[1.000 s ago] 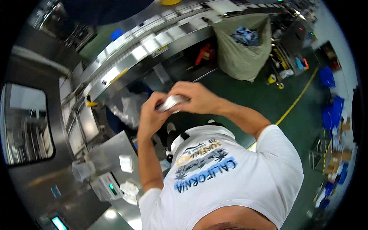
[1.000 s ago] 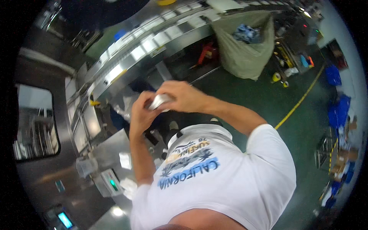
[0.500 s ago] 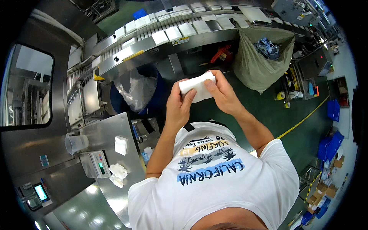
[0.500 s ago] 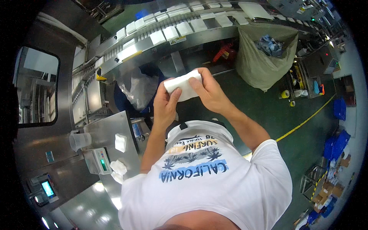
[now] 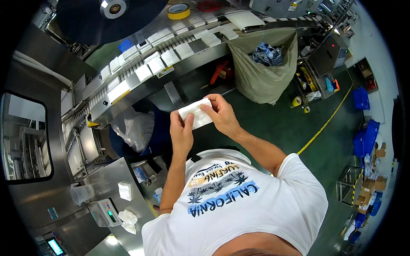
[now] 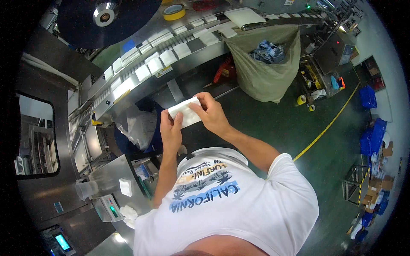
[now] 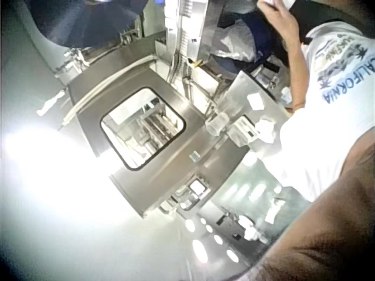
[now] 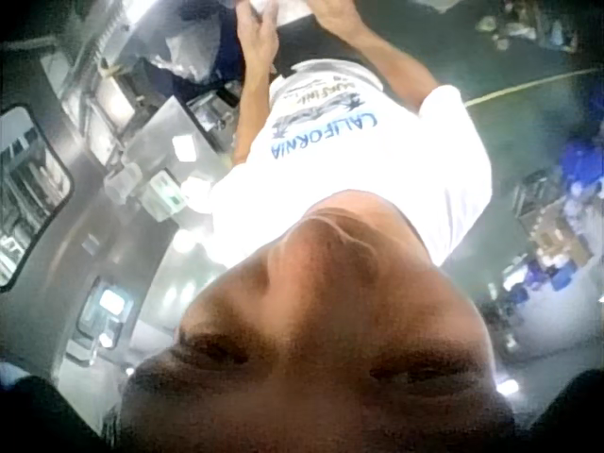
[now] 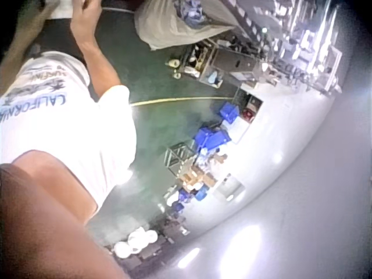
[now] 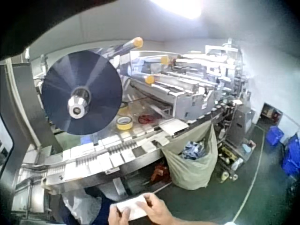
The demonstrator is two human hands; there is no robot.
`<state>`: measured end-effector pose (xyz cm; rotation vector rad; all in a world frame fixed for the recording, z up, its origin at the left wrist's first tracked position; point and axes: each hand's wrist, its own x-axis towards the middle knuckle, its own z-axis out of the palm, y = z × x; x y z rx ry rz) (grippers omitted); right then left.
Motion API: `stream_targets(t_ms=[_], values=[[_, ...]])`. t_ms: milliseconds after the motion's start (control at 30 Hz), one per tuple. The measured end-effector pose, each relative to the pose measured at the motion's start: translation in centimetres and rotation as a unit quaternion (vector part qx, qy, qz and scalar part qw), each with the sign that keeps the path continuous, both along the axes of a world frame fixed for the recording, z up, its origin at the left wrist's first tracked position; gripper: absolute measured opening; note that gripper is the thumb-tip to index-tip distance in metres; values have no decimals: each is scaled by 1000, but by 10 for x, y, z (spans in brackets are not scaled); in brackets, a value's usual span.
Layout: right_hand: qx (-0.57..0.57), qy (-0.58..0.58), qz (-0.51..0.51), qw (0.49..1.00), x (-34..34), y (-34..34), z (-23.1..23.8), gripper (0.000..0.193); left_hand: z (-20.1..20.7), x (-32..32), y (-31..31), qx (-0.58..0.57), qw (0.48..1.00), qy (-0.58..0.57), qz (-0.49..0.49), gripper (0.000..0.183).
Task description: The person picks up white tissues from a conveyor belt and folds them by hand. They repeatedly grab tissues, fold them into smaller squares, and place them on a metal table or back onto the belt.
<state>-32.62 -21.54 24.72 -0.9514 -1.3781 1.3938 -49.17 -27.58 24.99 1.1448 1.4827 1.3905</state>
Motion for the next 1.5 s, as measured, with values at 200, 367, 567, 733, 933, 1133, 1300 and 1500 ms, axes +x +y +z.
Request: stream_targets(t_ms=[200,367,567,733,933,1133,1300,1500], values=[[-4,-1,58,998,35,16,-2,35,9,23,8,-11,993,-110,-37,37],[62,-135,52,987,42,37,9,33,18,21,23,-12,999,44,-27,29],[84,-82,72,990,-31,71,-33,34,-28,-37,42,-34,993,-100,52,27],[1,-146,120,982,-80,125,-76,36,-62,-93,88,-82,992,56,76,33],[-89,-122,215,965,-139,217,-64,49,-62,-172,167,-4,989,118,88,48],[-15,-228,181,957,-238,325,-53,56,-85,-273,282,10,968,179,177,60],[-18,-235,225,945,-321,385,-82,42,-118,-351,328,-36,977,121,170,57],[119,-402,156,894,-381,406,-123,37,-113,-401,327,-121,943,268,155,57]])
